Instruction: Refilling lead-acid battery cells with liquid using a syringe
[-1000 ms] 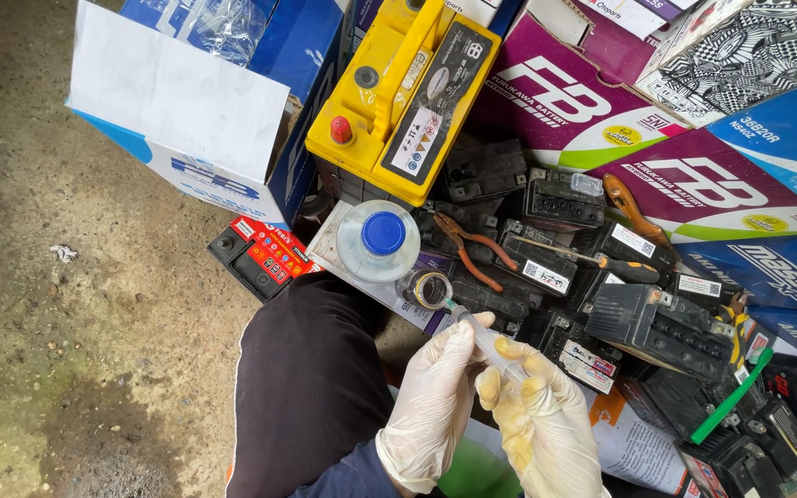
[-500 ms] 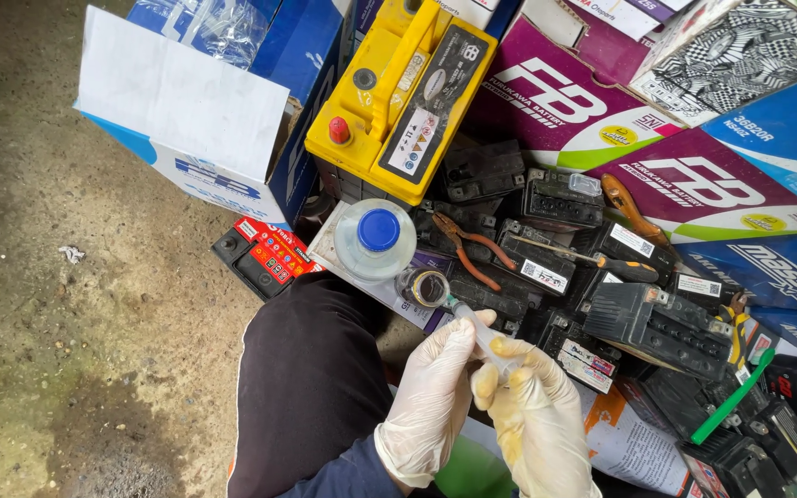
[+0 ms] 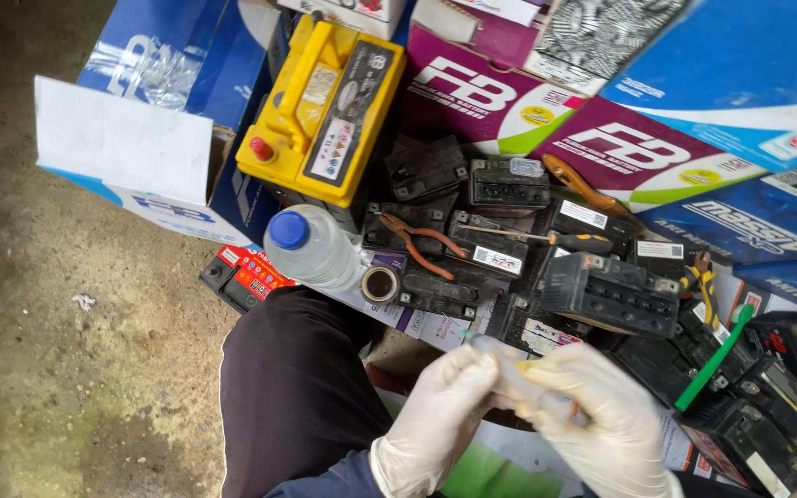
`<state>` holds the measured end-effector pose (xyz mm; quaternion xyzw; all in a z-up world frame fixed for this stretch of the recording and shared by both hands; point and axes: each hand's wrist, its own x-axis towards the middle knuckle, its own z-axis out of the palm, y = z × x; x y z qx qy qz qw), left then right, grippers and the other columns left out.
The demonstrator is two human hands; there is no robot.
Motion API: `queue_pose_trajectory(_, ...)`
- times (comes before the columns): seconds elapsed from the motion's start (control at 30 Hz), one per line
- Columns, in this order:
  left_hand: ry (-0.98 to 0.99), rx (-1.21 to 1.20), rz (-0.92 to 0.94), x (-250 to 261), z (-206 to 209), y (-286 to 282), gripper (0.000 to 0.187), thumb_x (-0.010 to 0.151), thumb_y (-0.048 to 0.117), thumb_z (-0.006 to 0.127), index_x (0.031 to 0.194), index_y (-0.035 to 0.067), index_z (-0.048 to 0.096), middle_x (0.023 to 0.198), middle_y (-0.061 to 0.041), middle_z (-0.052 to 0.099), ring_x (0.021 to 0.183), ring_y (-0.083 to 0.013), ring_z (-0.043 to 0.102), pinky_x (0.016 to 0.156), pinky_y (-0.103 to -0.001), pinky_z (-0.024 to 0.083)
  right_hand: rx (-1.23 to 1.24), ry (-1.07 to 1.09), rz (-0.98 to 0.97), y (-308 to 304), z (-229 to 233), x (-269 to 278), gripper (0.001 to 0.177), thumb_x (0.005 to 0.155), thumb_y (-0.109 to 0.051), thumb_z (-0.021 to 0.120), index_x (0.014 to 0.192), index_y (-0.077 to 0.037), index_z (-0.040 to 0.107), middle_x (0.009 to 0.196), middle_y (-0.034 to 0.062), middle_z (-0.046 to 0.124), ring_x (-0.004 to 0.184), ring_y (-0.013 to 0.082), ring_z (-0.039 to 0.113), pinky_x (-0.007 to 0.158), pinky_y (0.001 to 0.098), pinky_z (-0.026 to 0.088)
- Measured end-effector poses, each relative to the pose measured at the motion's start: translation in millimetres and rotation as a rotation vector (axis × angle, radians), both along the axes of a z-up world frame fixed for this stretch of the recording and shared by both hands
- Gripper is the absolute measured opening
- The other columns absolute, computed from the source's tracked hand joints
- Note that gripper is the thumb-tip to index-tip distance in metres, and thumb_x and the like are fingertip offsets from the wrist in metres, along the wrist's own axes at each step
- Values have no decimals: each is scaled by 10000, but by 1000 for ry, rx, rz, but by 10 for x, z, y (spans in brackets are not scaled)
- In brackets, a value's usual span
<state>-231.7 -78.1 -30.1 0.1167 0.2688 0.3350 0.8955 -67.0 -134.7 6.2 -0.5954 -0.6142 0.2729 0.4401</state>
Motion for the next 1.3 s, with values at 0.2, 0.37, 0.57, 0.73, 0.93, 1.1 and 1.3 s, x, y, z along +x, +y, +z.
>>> queue_pose_trajectory(0.2,87,485,-632,207,391,-83,272,1024,142,552,1236,0,648,1082,-98,738,1044,-124,701,1029,-291,585,135,-179,-377,-191,528,568,108,875,53,691,969,7,664,1179,206,689,1139,325,681,1129,445,520)
queue_pose_trajectory(0.37,136,1033,-607,588,775,145,263,1024,226,597,1184,37,686,1093,-63,746,1009,-146,714,927,-300,603,141,76,-435,-232,854,1075,389,986,165,511,1371,107,515,1115,222,698,842,393,808,946,489,702)
queue_pose_trajectory(0.57,383,1543,-268,1366,908,610,284,1020,211,592,1234,30,638,1196,-97,710,1105,-218,701,1014,-340,566,108,138,-602,-163,692,1499,350,972,142,601,1321,118,600,1160,211,695,1024,259,728,988,314,607)
queue_pose_trajectory(0.73,343,1674,-301,1783,631,735,323,1044,210,588,1313,32,608,1337,-124,683,1265,-269,667,1139,-385,514,123,-75,-580,-139,591,1684,143,986,121,634,1125,99,660,1274,236,684,1107,287,716,980,336,591)
queue_pose_trajectory(0.93,307,1614,-300,1969,456,789,307,1067,200,546,1307,19,605,1345,-148,671,1281,-294,666,1156,-406,518,166,-6,-577,-56,474,1766,257,997,151,619,1254,142,609,1285,267,662,1077,319,735,955,356,630)
queue_pose_trajectory(1.1,316,1552,-326,2031,363,825,306,1073,194,517,1310,20,603,1346,-147,671,1286,-293,664,1159,-408,515,115,-135,-540,-5,473,1783,103,1005,82,648,1098,109,683,1246,261,703,1181,327,704,1007,363,606)
queue_pose_trajectory(1.3,299,1546,-334,2079,312,845,299,1068,188,517,1291,9,604,1341,-155,672,1277,-301,669,1153,-413,514,112,-237,-512,18,393,1820,69,990,57,685,1051,47,718,1211,229,729,1168,309,716,1057,368,545)
